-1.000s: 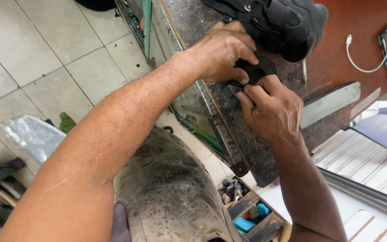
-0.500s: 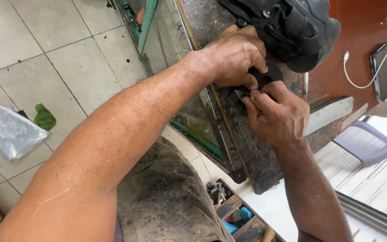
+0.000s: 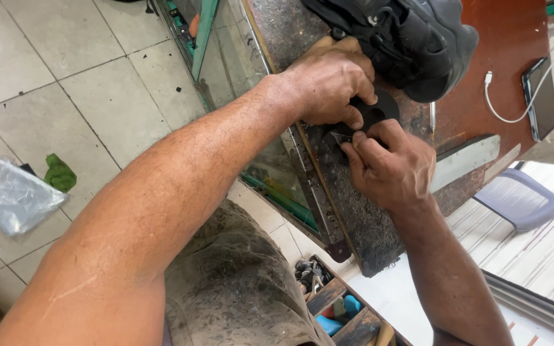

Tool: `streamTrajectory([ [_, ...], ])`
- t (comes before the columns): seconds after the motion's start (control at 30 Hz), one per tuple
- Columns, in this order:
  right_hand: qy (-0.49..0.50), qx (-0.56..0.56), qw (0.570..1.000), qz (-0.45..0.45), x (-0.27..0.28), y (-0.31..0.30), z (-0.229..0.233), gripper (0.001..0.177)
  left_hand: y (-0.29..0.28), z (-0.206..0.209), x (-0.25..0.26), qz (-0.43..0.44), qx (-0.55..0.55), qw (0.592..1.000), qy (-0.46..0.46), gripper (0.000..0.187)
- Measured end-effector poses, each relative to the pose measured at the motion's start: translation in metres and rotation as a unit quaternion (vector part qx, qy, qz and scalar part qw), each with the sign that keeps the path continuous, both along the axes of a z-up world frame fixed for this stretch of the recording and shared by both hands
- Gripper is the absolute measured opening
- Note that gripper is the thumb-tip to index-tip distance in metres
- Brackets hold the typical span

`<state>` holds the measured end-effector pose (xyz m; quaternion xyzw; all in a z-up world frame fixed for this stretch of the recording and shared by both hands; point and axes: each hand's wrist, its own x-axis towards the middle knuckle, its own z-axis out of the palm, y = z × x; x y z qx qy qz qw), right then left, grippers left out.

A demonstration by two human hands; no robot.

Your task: Repairing a shoe by marking a new sole, fitting it, and grinding the edges to shape.

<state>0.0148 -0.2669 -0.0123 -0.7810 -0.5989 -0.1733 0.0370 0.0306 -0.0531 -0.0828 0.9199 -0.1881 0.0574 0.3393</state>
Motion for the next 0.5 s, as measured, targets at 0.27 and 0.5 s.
streamTrajectory([
  [0.27,0.014,0.0,1.0,0.015,0.0009,0.0024,0.0027,0.019,0.0009,-0.0012,0.0015,-0.001,-0.006,1.0,-0.015,0.044],
  [0.5,-0.032,-0.034,0.999,0.004,-0.0061,0.0007,0.0003,0.021,0.0003,-0.0035,0.0017,0.001,-0.015,1.0,-0.012,0.045],
])
